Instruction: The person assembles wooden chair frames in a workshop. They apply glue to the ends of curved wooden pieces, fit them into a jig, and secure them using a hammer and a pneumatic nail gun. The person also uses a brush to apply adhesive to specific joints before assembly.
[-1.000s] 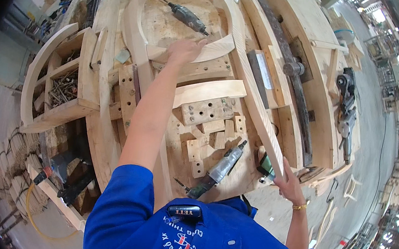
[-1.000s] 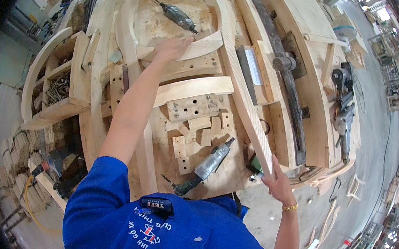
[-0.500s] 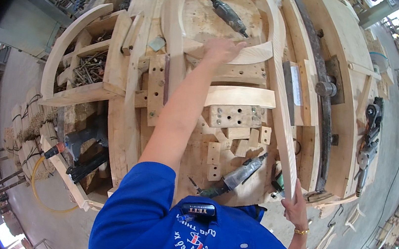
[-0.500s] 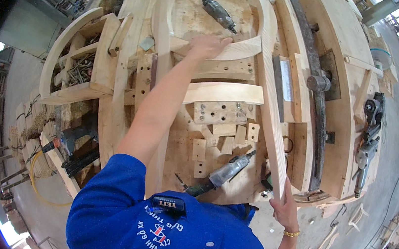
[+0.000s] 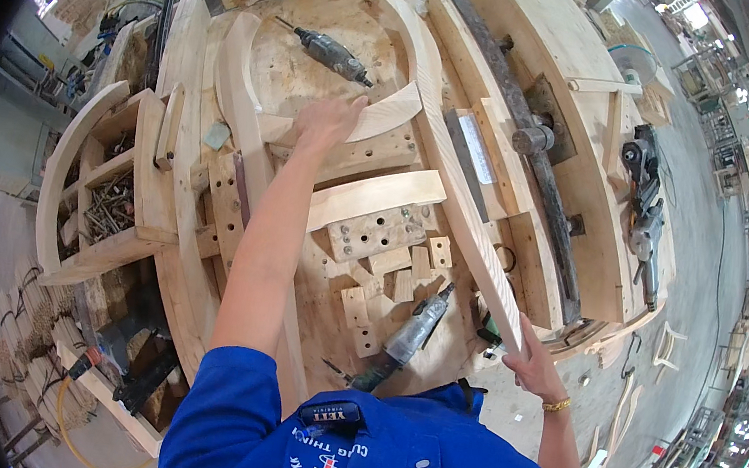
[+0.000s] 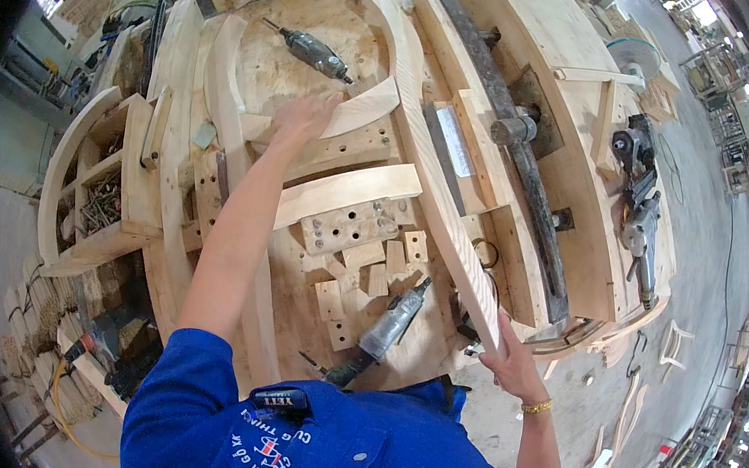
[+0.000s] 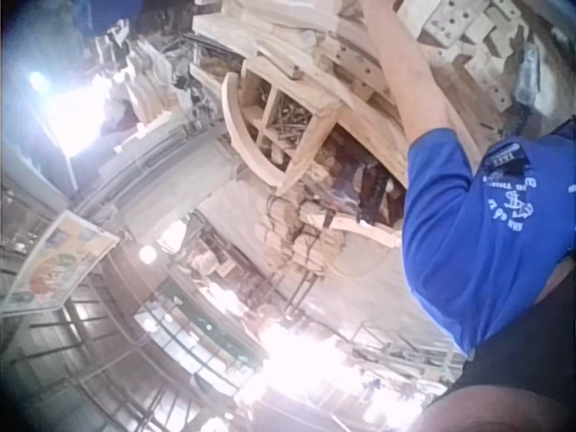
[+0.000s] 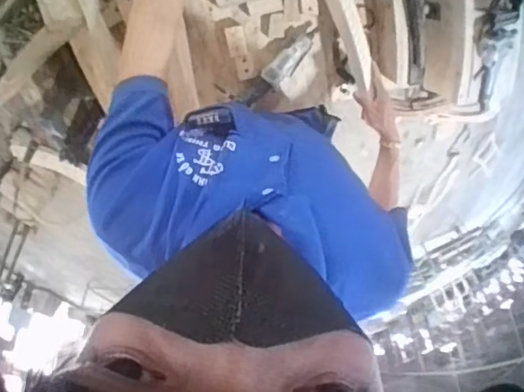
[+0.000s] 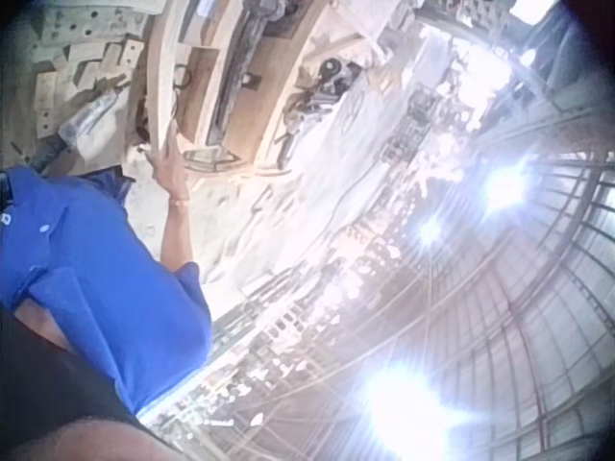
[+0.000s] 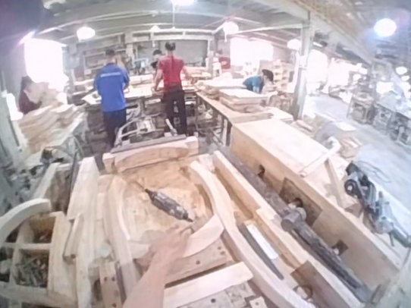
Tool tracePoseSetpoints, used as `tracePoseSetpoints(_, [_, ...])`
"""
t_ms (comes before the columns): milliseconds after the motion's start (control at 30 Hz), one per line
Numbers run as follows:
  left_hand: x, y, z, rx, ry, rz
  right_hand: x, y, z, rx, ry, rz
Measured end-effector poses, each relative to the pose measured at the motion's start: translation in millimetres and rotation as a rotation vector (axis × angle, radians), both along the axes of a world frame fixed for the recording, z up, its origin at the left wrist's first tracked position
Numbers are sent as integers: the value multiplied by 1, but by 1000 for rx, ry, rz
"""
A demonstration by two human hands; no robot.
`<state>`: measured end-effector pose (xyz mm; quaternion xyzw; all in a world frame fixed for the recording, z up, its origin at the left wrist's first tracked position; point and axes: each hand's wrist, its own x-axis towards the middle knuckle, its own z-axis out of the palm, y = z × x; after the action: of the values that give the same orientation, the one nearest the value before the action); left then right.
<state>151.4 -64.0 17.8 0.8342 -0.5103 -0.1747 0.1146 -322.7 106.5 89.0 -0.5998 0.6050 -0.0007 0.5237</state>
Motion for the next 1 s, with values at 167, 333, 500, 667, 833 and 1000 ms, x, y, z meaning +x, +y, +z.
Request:
tracePoseSetpoints(167, [-1,1,9,42,-38,-5,3,1,0,7,26,-2])
tracePoseSetpoints(333, [7,6,7,27,7,29,6,-2,-7,-69,-3,59])
tracePoseSetpoints(500, [5,5,11,66,76,15,-5,-4,-13,-26,-31,55])
tracePoseSetpoints(667, [-4,2,-6,-141,336,147,-9,-25,-22,-238,-33,276])
tracePoseSetpoints(833, [14,14,-4,-397,109,-24,26,-78,-31,-428,-99,394])
tracePoseSetpoints(1000, [61,26,100,-703,-448,-354,58,-100,0,-664,-116,454])
